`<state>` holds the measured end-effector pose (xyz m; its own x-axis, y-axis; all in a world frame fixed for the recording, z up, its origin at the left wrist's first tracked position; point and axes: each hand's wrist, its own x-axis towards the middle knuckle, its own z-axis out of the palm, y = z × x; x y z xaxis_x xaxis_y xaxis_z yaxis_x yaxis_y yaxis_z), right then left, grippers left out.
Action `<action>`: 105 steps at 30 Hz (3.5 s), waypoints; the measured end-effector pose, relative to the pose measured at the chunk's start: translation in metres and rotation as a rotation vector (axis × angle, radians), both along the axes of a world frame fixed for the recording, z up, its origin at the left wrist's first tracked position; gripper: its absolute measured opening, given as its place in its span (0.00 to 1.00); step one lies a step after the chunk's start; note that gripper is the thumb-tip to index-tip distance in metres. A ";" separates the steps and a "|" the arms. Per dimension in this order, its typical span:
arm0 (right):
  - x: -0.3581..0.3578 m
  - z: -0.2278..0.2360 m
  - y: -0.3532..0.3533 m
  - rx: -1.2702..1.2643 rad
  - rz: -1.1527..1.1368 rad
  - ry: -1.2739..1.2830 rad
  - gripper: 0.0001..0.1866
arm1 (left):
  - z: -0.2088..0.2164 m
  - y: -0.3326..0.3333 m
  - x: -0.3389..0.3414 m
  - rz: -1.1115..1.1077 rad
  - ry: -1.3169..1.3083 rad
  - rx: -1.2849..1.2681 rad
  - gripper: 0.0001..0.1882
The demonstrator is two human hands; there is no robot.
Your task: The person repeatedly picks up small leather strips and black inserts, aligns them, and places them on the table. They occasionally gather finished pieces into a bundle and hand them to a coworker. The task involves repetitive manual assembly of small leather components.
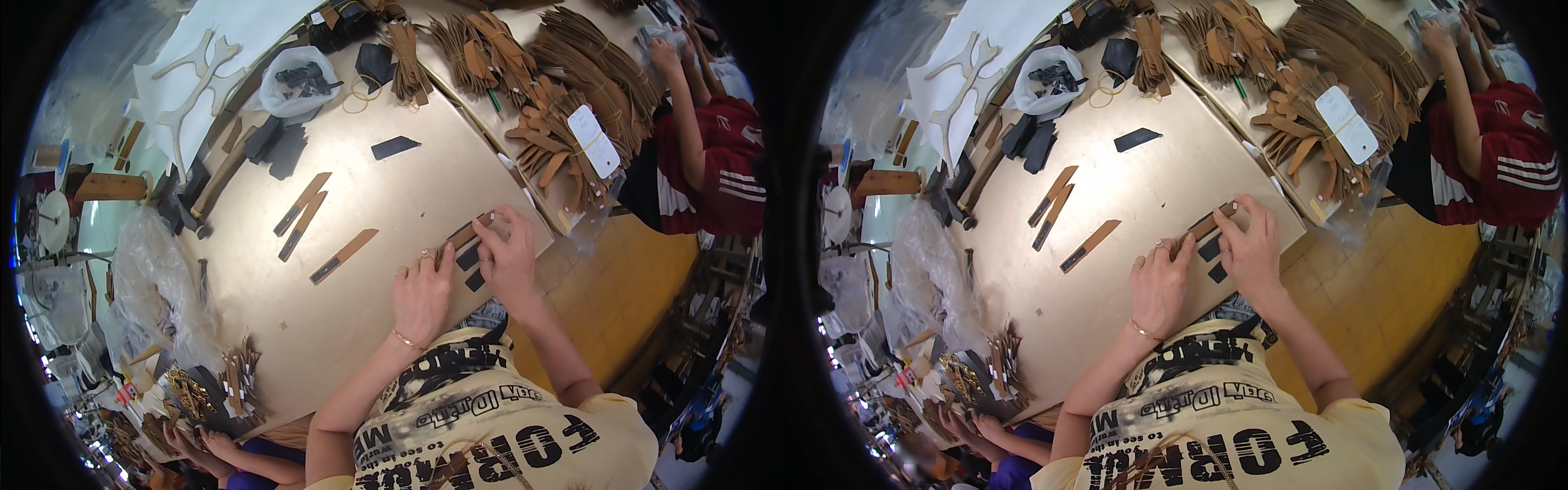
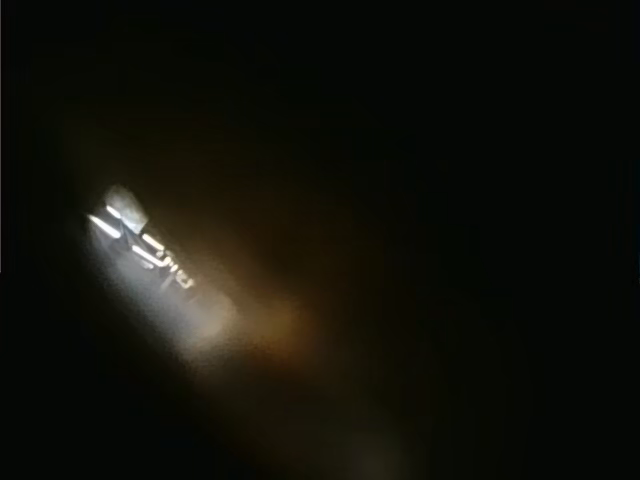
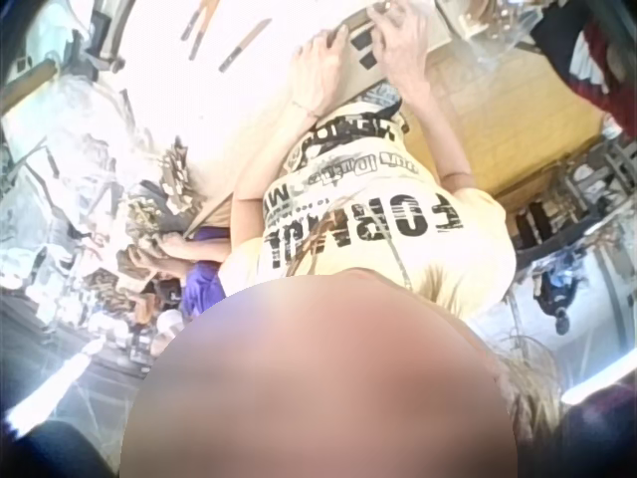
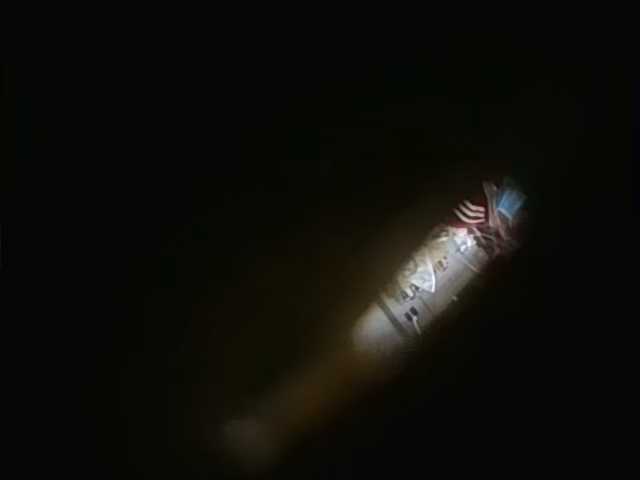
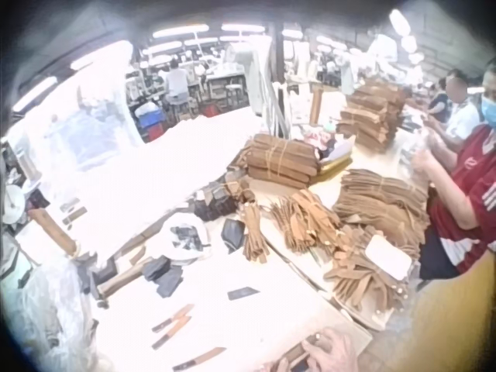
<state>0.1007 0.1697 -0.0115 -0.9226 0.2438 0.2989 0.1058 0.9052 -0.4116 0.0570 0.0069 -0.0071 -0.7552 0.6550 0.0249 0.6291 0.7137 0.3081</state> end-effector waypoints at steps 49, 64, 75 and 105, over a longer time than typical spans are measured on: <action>-0.012 0.011 0.035 -0.521 -0.199 -0.133 0.09 | -0.016 0.036 0.029 -0.022 -0.178 0.091 0.35; -0.011 0.007 0.031 -0.416 -0.215 -0.173 0.08 | -0.016 0.036 0.028 -0.028 -0.142 0.076 0.33; 0.002 -0.002 0.019 0.092 0.084 0.024 0.11 | -0.010 0.033 0.018 0.012 -0.237 0.189 0.27; -0.033 0.006 -0.033 -1.012 -0.049 -0.276 0.07 | 0.006 -0.024 -0.019 0.454 -0.152 0.474 0.07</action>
